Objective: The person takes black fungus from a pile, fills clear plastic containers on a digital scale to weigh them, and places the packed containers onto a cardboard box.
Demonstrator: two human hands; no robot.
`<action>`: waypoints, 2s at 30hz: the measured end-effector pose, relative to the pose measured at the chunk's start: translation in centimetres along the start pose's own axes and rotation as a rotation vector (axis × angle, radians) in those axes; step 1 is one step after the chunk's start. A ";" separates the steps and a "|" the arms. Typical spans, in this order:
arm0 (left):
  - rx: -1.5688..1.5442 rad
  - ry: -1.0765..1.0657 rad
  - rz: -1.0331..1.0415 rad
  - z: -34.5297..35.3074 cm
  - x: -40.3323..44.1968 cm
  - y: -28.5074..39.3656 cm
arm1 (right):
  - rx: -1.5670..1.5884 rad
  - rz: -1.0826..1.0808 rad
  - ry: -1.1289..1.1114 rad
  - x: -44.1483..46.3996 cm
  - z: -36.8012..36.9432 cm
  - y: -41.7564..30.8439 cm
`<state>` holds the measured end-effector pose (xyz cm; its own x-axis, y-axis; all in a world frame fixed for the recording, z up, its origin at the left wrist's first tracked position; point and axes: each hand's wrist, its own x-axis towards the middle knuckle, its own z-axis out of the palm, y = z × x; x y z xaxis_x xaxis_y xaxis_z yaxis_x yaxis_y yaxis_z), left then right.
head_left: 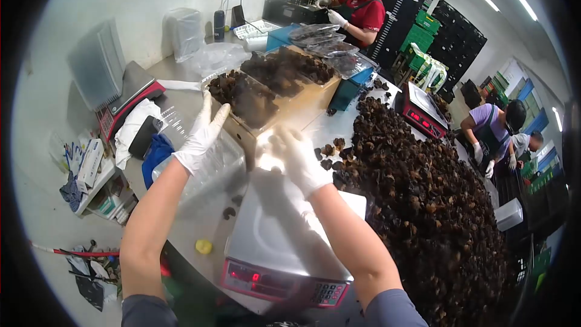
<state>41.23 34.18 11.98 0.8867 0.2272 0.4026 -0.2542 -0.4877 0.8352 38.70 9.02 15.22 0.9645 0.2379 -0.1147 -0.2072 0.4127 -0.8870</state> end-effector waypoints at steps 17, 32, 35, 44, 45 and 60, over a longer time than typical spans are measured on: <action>1.053 -0.414 0.361 -12.8 -13.5 -4.7 | -0.193 -0.254 1.038 -52.8 -25.7 -3.2; 0.570 -0.531 0.300 -3.6 -21.0 13.7 | -0.420 -0.102 1.120 -53.3 -23.9 4.8; 0.812 -0.712 0.472 -0.6 -22.7 14.5 | -1.034 -0.345 0.991 -52.0 -24.7 5.6; 0.055 -0.933 0.556 9.8 -34.8 25.3 | -1.494 -0.391 0.067 -47.7 -19.8 10.6; -0.008 -1.019 0.548 11.8 -36.4 25.5 | -1.481 -0.357 0.050 -48.4 -19.9 10.2; 0.144 -1.109 0.705 26.0 -44.6 22.7 | -1.441 -0.035 1.040 -53.7 -24.7 4.0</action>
<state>5.96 -8.97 3.19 0.4437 -0.8825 0.1561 -0.8060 -0.3169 0.4999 -9.90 -23.79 6.78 0.7793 -0.5907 0.2094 -0.4437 -0.7559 -0.4813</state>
